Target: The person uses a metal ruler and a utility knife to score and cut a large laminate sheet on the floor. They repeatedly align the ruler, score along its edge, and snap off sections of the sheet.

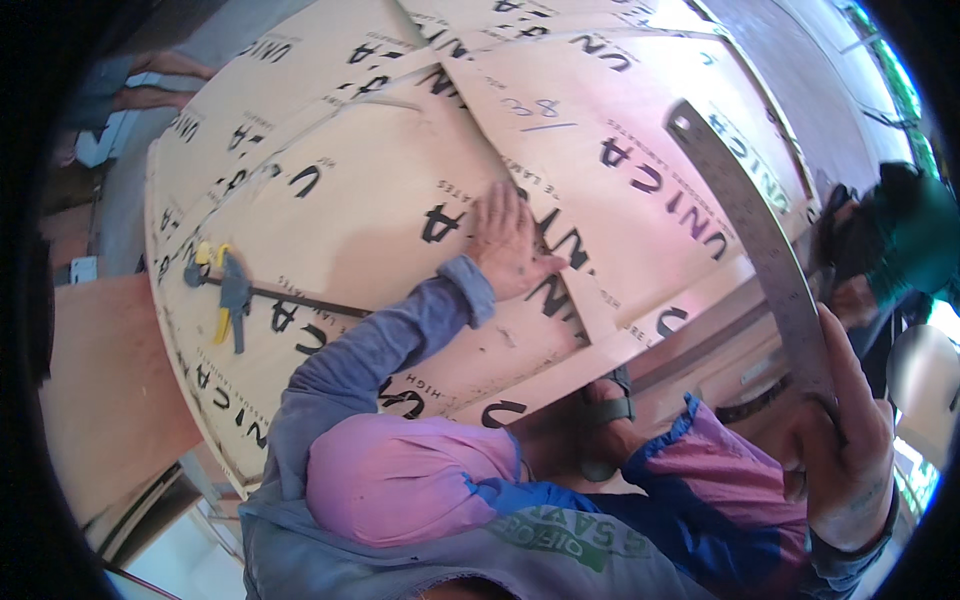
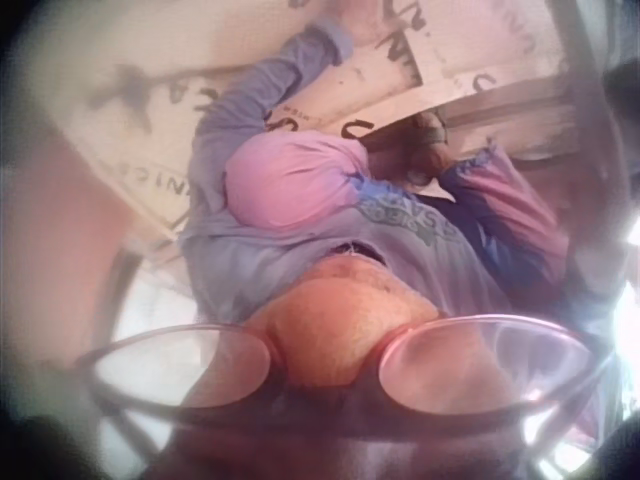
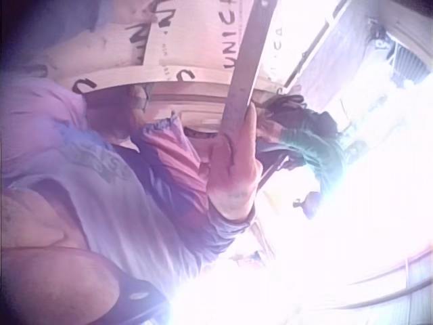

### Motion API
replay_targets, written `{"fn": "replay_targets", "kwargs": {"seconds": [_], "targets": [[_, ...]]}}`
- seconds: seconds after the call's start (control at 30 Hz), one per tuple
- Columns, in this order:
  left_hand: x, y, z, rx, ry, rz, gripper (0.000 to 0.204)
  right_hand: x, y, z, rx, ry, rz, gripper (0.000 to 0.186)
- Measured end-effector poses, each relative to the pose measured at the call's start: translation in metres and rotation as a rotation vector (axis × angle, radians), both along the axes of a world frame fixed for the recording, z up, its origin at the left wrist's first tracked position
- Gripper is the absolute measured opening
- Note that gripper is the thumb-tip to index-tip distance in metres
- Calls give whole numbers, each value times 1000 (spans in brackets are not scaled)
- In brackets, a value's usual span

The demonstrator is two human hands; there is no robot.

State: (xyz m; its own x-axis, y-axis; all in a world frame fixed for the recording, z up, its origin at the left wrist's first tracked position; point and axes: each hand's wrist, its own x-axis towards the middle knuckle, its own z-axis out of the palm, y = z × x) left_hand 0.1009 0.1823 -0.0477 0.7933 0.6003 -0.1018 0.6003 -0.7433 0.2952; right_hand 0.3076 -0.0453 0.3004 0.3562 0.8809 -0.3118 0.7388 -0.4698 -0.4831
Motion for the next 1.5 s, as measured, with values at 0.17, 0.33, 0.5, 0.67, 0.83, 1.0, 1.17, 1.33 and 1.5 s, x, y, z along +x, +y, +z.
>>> {"fn": "replay_targets", "kwargs": {"seconds": [0.17, 0.33, 0.5, 0.67, 0.83, 1.0, 1.17, 1.33, 1.5], "targets": [[-13, -29, 5, -36, -159, -229, 88, -4, 14, -2, 69, 106, 25, 60], [-12, 45, 53, -165, 36, -503, 39, -7, 67, -37, 4, 346, -62, 55], [-5, 173, 20, 340, 47, -469, 68, 3, 142, -108, -169, 318, 55, 59], [40, 203, 27, 251, 185, -705, 71, 7, 158, -142, -174, 173, 130, 58], [81, 213, 46, -74, 359, -623, 62, 4, 177, -145, -313, 307, 11, 58], [82, 257, 35, -403, 37, -467, 65, -8, 215, -159, -396, 333, 90, 59], [68, 263, 24, -601, -112, -446, 46, -29, 245, -164, -385, 272, 114, 57], [77, 256, 24, -497, -126, -448, 33, -30, 253, -161, -348, 276, 101, 46], [79, 245, 9, -220, -21, -439, 27, -36, 265, -156, -460, 379, -23, 47]]}}
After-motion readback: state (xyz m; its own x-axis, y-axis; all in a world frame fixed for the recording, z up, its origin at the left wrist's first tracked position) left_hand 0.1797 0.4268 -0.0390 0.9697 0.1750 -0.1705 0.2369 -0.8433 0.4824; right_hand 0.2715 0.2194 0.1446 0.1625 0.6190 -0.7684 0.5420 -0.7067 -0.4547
